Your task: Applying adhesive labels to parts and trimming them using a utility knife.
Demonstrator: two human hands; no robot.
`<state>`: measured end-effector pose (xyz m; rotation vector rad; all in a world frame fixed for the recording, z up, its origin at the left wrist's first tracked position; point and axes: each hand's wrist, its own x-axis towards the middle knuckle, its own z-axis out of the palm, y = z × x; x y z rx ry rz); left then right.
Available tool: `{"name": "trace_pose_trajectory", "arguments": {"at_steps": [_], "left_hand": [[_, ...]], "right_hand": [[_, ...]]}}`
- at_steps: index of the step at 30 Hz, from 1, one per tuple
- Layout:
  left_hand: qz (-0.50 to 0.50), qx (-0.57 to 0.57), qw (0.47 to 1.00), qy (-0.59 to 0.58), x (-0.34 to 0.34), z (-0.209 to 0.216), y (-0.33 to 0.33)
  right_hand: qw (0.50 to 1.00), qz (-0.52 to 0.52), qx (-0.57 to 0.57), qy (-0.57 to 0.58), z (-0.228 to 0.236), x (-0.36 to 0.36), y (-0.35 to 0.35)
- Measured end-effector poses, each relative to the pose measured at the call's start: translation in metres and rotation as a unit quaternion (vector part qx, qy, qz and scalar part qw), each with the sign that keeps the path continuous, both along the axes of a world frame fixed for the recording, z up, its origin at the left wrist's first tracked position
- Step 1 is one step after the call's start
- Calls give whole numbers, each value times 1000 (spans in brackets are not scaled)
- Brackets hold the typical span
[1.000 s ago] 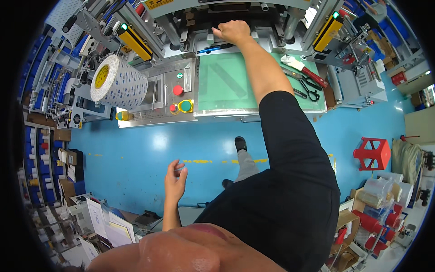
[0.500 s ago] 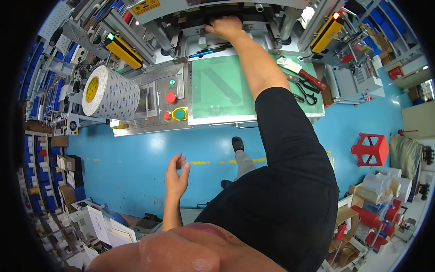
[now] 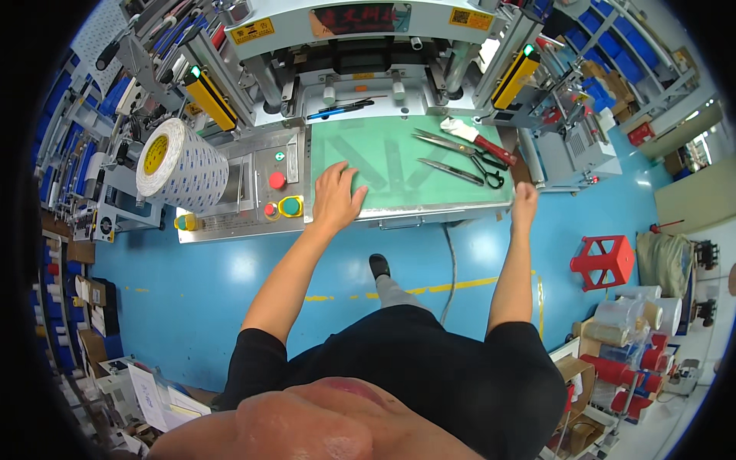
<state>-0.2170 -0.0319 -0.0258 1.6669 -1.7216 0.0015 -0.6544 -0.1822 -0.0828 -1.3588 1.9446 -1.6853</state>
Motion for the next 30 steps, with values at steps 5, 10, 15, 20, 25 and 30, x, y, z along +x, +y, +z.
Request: {"name": "trace_pose_trajectory", "arguments": {"at_steps": [5, 10, 15, 20, 25, 30], "left_hand": [[2, 11, 1000, -17, 3, -8, 0], [-9, 1, 1000, -23, -1, -5, -2], [-6, 2, 999, -32, 1, -6, -2], [-4, 2, 999, -33, 0, -6, -2], [-5, -4, 1000, -25, -1, -5, -1], [-5, -5, 1000, -23, 0, -6, -1]], "right_hand": [[970, 159, 90, -161, -12, 1, 13], [979, 87, 73, -172, -33, 2, 4], [982, 88, 101, -132, -27, 4, 7], [990, 34, 10, -135, -38, 27, 8], [990, 23, -4, -138, -45, 25, 5], [990, 23, -1, -141, -41, 27, 9]]}}
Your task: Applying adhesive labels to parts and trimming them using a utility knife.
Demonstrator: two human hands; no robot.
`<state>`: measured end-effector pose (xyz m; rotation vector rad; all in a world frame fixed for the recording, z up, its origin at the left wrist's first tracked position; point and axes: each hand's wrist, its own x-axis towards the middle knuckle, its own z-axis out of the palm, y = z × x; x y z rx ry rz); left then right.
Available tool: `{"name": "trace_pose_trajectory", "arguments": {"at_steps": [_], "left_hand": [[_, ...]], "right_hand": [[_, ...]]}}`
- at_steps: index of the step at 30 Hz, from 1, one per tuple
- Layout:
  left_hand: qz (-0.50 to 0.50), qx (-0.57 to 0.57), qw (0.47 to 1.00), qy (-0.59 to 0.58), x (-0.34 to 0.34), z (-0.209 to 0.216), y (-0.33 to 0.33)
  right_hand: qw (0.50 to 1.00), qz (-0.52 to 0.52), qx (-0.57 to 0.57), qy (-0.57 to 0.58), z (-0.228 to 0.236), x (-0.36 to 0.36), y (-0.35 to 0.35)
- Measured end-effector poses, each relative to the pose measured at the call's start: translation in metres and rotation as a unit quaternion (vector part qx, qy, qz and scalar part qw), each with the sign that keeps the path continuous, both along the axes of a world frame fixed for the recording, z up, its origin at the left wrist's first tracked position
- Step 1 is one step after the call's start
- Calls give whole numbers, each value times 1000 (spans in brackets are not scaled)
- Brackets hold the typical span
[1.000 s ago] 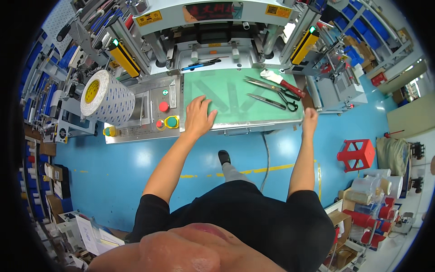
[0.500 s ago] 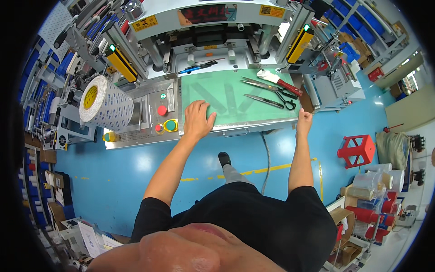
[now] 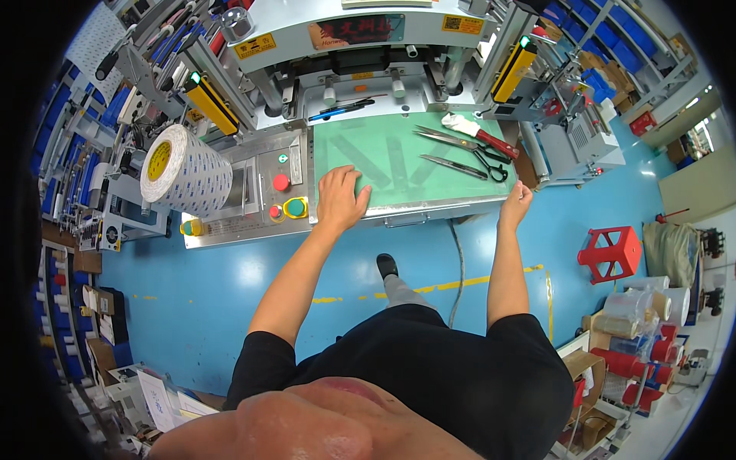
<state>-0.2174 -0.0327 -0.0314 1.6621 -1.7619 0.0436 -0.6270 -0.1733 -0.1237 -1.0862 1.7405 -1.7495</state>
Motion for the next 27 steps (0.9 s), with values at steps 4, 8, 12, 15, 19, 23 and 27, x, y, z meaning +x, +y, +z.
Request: {"name": "trace_pose_trajectory", "arguments": {"at_steps": [4, 8, 12, 15, 19, 23, 27], "left_hand": [[-1, 0, 1000, 0, 1, 0, 1], [-1, -7, 1000, -2, 3, -1, 1], [-7, -17, 1000, 0, 3, 0, -1], [2, 16, 1000, 21, 5, 3, -7], [-1, 79, 996, 38, 13, 25, -49], [20, -9, 997, -79, 34, 46, -138], [93, -93, 973, -191, 37, 62, -214]], "right_hand": [[1000, -13, 8, 14, 6, 5, 3], [1000, -18, 12, 19, 10, 8, 4], [1000, -20, 11, 6, 10, 6, 4], [999, -23, 4, 22, 6, 6, 2], [999, -31, 12, 25, 4, 3, 6], [999, -25, 14, 19, 12, 10, 8], [999, -21, 7, 25, 8, 7, 8]]}}
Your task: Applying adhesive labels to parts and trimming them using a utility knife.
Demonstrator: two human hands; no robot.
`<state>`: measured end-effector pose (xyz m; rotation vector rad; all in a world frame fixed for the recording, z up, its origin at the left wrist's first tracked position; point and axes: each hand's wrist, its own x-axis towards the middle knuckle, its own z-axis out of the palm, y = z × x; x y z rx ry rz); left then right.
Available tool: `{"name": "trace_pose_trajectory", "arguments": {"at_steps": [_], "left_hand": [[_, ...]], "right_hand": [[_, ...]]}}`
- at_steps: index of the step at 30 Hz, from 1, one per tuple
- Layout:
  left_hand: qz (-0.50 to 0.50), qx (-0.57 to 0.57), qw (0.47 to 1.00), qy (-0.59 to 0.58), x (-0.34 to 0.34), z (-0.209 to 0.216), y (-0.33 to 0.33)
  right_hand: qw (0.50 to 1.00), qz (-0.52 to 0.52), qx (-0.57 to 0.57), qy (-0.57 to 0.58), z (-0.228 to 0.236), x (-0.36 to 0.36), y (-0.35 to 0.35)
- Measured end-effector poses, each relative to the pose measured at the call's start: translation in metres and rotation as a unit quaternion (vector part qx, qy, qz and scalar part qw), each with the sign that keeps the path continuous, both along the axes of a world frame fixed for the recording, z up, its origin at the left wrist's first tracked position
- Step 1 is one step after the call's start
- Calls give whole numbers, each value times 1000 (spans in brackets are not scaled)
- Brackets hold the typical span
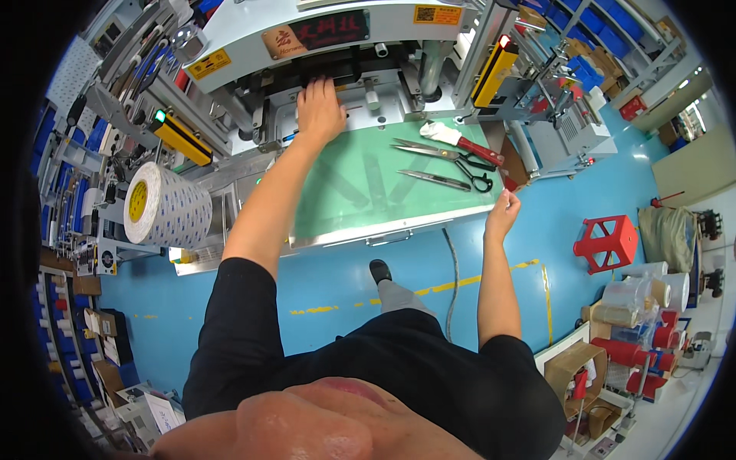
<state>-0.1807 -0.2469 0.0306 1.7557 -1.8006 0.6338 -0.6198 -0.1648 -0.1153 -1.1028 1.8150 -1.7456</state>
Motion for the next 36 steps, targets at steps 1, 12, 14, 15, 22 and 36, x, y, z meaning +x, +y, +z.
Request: {"name": "trace_pose_trajectory", "arguments": {"at_steps": [1, 12, 14, 15, 22, 36], "left_hand": [[34, 39, 998, -22, -1, 2, -12], [53, 105, 993, -3, -7, 13, -24], [34, 130, 991, 6, -11, 16, -10], [36, 130, 991, 7, -14, 17, 0], [-48, 95, 994, 12, -40, 17, 94], [-166, 156, 968, 108, -80, 38, 243]], "right_hand": [[1000, 2, 2, 4, -2, -2, 0], [1000, 17, 19, -11, -1, 0, 2], [1000, 19, 20, -14, 0, 1, 3], [1000, 17, 18, -16, 1, 1, 3], [1000, 26, 16, -4, 4, -2, 0], [868, 449, 52, 208, 233, 170, -27]]}}
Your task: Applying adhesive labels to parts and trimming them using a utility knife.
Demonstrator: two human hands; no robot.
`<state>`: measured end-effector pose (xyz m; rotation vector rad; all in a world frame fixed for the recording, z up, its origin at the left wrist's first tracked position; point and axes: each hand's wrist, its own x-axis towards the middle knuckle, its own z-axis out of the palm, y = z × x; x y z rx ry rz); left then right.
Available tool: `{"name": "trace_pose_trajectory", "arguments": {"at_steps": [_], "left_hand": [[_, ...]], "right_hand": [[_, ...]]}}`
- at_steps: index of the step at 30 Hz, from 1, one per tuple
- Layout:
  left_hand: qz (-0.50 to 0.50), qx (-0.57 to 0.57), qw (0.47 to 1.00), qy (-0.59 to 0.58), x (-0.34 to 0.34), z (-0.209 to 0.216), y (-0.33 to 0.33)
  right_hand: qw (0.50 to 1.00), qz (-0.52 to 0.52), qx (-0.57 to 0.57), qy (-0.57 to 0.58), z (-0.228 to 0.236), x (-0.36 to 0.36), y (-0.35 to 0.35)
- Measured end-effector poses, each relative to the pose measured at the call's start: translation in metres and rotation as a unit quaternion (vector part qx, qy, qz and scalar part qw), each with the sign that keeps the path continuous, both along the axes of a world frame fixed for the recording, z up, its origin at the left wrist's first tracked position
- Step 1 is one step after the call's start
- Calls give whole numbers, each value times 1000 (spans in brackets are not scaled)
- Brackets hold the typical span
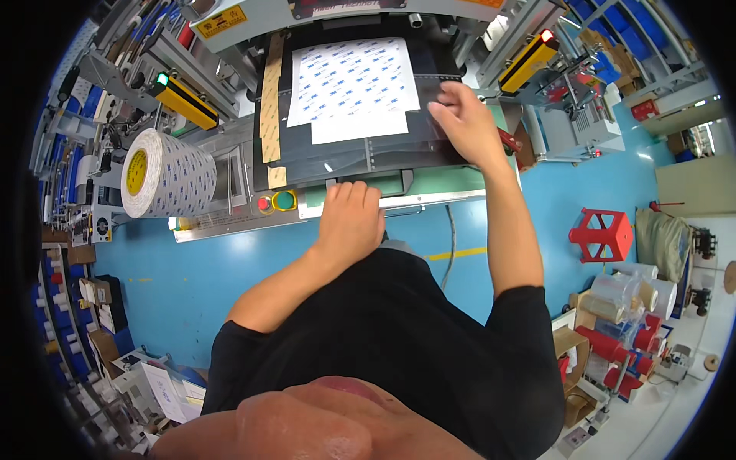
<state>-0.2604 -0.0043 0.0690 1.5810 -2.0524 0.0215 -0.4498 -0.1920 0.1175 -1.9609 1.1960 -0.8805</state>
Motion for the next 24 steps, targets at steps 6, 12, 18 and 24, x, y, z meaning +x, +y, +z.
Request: {"name": "trace_pose_trajectory", "arguments": {"at_steps": [6, 12, 18, 24], "left_hand": [[-39, 38, 993, 103, 10, 12, 12], [-93, 81, 928, 351, 30, 37, 13], [-110, 270, 635, 715, 47, 30, -3], [-113, 241, 541, 798, 48, 45, -11]], "right_hand": [[986, -16, 135, 97, 18, 54, -40], [956, 48, 278, -80, 3, 49, -60], [892, 72, 343, -285, 12, 45, 0], [913, 78, 217, -338, 15, 44, 70]]}}
